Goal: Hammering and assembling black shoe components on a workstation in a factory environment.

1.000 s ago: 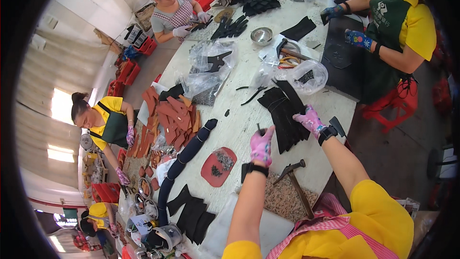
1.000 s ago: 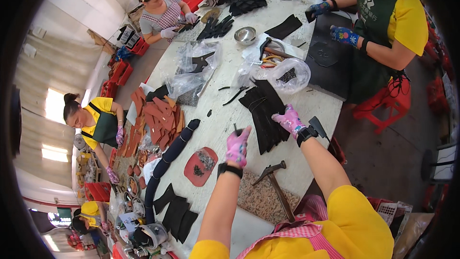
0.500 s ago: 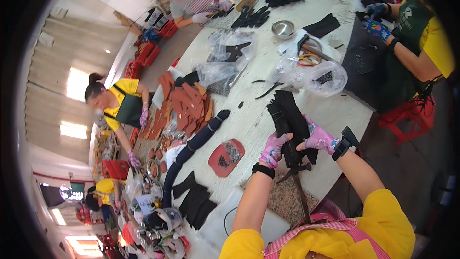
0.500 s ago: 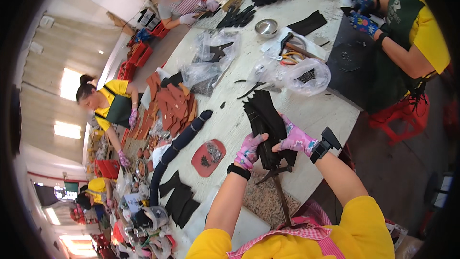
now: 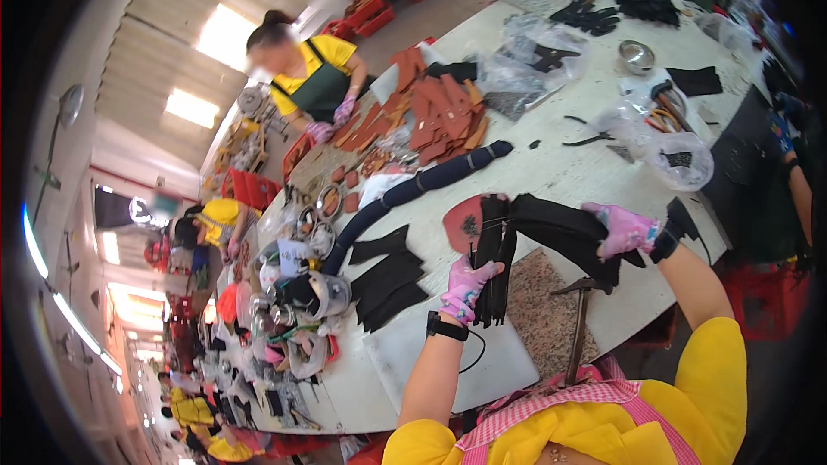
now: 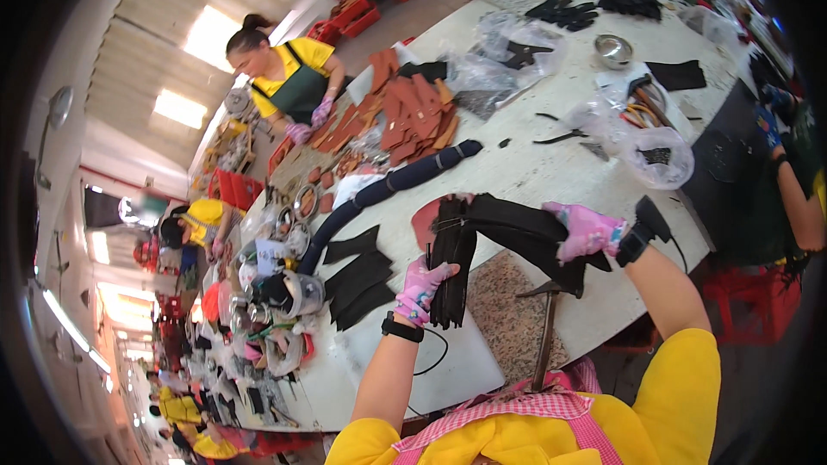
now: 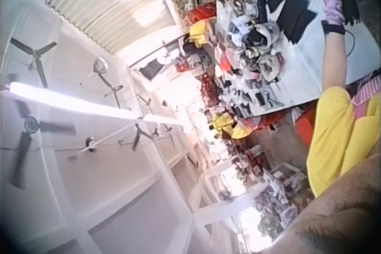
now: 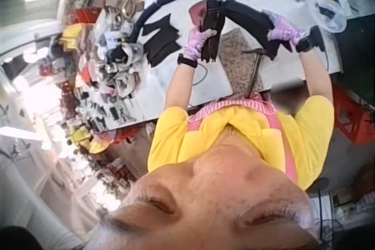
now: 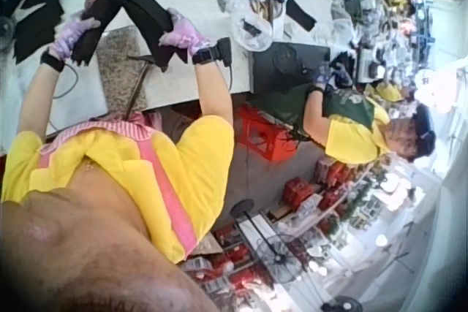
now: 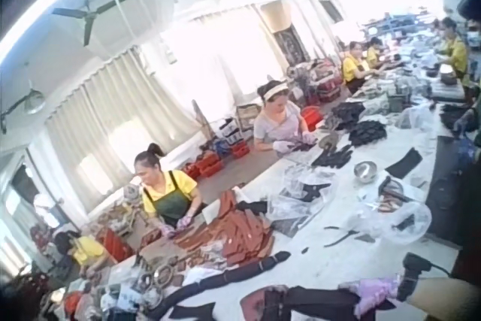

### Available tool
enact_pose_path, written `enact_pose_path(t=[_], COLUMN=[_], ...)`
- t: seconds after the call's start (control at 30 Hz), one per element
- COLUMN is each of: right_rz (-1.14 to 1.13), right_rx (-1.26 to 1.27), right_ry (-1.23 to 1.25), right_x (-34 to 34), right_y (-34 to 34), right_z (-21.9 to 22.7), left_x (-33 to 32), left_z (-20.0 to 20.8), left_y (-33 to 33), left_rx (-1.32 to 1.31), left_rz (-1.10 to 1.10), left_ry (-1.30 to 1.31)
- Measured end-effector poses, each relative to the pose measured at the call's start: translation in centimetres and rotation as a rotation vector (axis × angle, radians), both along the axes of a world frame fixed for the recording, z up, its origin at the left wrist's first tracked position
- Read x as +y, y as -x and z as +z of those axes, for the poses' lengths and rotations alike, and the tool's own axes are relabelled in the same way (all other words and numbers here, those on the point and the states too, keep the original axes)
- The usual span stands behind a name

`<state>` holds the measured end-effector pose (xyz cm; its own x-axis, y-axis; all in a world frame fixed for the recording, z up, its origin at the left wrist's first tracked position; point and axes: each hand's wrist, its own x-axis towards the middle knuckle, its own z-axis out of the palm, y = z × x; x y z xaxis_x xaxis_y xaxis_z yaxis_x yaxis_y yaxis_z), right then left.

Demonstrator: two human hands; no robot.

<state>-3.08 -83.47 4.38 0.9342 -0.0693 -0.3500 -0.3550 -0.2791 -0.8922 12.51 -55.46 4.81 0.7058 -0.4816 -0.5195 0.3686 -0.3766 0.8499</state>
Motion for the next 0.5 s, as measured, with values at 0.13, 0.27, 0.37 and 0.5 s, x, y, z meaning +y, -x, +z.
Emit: enact_pose_path(t=[0.13,0.27,0.37,0.5], right_rz=[0.072,0.108,0.121,0.112], right_rx=[0.053,0.087,0.059,0.188], right_ry=[-0.144,-0.077,0.002,0.008], right_x=[-0.8,-0.5,-6.4,-8.2], right_y=[0.0,-0.6,0.2,-1.1], right_z=[0.2,2.3,-1.3,-5.1], left_x=[2.7,7.4,12.6,15.7], left_z=[0.5,0.6,1.4,4.1], left_y=[1.1,2.7,3.9,4.9], left_rx=[-0.254,-0.290,0.143,0.464], left_rz=[-0.087,-0.208,-0.031,0.229], left_ry=[-0.187,-0.295,0.030,0.127])
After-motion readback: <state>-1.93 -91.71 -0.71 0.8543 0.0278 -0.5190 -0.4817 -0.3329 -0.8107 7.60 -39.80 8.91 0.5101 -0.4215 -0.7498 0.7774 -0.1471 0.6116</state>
